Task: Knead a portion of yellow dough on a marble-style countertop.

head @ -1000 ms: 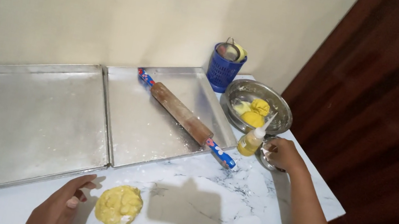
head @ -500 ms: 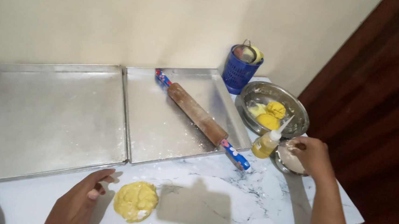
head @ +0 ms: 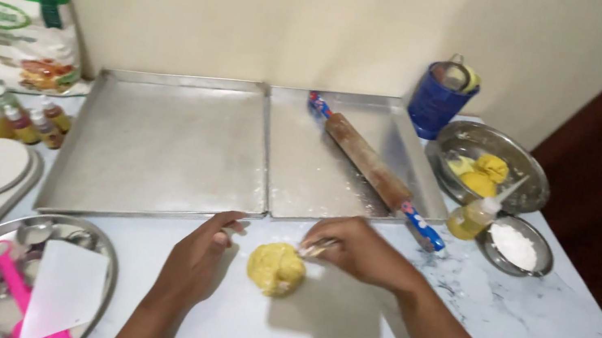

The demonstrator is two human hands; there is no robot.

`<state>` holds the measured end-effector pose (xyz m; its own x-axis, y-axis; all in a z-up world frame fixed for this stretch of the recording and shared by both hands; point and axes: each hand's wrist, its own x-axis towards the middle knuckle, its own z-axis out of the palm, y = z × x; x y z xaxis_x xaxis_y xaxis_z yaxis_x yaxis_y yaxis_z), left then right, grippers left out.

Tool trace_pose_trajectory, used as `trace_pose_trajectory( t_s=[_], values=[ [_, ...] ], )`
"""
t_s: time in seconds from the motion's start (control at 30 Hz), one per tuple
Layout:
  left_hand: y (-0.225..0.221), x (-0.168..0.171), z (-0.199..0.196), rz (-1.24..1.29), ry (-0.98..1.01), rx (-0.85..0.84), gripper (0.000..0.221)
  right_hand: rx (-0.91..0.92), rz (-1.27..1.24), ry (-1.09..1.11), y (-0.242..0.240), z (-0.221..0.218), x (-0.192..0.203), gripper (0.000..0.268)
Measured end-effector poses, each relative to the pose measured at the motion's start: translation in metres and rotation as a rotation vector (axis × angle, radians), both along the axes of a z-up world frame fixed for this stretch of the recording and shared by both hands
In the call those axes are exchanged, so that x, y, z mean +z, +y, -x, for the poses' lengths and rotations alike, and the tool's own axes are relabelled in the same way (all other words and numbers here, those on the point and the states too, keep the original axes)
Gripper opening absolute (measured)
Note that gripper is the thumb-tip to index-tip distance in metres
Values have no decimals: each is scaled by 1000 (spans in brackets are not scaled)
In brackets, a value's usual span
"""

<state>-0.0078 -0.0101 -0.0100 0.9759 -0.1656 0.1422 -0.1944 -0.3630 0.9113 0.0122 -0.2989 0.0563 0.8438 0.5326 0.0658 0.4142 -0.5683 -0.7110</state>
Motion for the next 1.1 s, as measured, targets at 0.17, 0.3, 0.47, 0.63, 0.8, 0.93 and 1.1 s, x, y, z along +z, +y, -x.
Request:
trace_pose_trajectory(
  t_s=[0.17, 0.3, 0.47, 0.63, 0.8, 0.93, 1.1],
  values=[
    [3, 8, 2, 23, -33, 11, 82, 196, 87, 37, 38, -3, -3, 31],
    [1, 14, 6, 22, -74, -7, 81, 246, 29, -51, 41, -8, -3, 23],
    [0, 13, 6, -23, -44, -6, 83, 171, 59, 5, 39, -3, -5, 28],
    [-1, 11, 3, -38, -33, -13, 84, 143, 107, -144, 39, 1, -12, 37],
    [-1, 10, 3, -13, 13, -13, 86, 68, 348, -56, 38, -4, -27, 23],
    [0, 6, 1, -43, 13, -3, 88, 133, 201, -340, 36, -7, -34, 34],
    [-1, 13, 4, -20, 17, -13, 89, 8, 109, 92, 40, -4, -26, 39]
  ],
)
